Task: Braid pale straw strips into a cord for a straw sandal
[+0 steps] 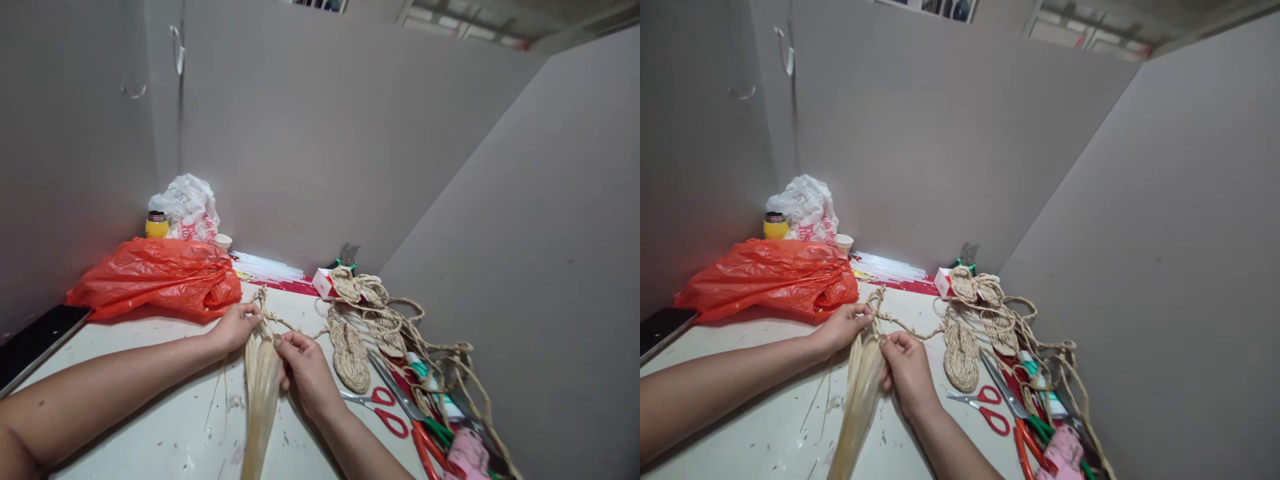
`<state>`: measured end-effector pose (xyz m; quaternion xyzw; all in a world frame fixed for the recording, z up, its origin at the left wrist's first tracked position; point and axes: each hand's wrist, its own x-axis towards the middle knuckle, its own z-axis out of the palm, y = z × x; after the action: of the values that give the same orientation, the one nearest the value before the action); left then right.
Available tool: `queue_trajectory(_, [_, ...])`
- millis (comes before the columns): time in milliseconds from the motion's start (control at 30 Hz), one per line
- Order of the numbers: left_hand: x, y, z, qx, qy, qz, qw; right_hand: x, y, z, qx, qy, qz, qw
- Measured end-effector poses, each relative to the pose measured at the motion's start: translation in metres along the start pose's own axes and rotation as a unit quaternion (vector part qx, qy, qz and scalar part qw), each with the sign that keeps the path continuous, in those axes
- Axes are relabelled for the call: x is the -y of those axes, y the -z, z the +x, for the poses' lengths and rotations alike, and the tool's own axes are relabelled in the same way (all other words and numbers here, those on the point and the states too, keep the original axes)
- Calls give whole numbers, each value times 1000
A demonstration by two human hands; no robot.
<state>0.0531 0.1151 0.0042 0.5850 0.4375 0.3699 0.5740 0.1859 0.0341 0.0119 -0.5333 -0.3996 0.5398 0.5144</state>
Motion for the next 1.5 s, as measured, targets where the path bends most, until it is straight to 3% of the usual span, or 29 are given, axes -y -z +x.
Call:
queue_trajectory(267, [-3, -3, 0, 32, 6, 23, 999, -1, -11, 1, 1, -8, -112, 994])
queue_trajectory(433, [4, -7, 0, 13, -45, 58, 997, -3, -20, 3, 2, 50, -173, 984])
queue_trajectory(567, [7, -8, 0, 11, -50, 60, 997, -4, -20, 4, -7, 108, -220, 969])
queue_trajectory(733, [8, -9, -2, -16, -55, 64, 996, -3, -19, 3, 22, 111, -248, 962])
queue_trajectory(967, [6, -10, -5, -41, -57, 29, 997, -5, -19, 6, -3, 162, -251, 954])
queue_trajectory(1167, [7, -14, -5, -38, -75, 32, 996, -9, -19, 3, 10, 209, -308, 928])
queue_trajectory(1500, [6, -15, -6, -42, -64, 44, 996, -5, -15, 7, 27, 184, -333, 924])
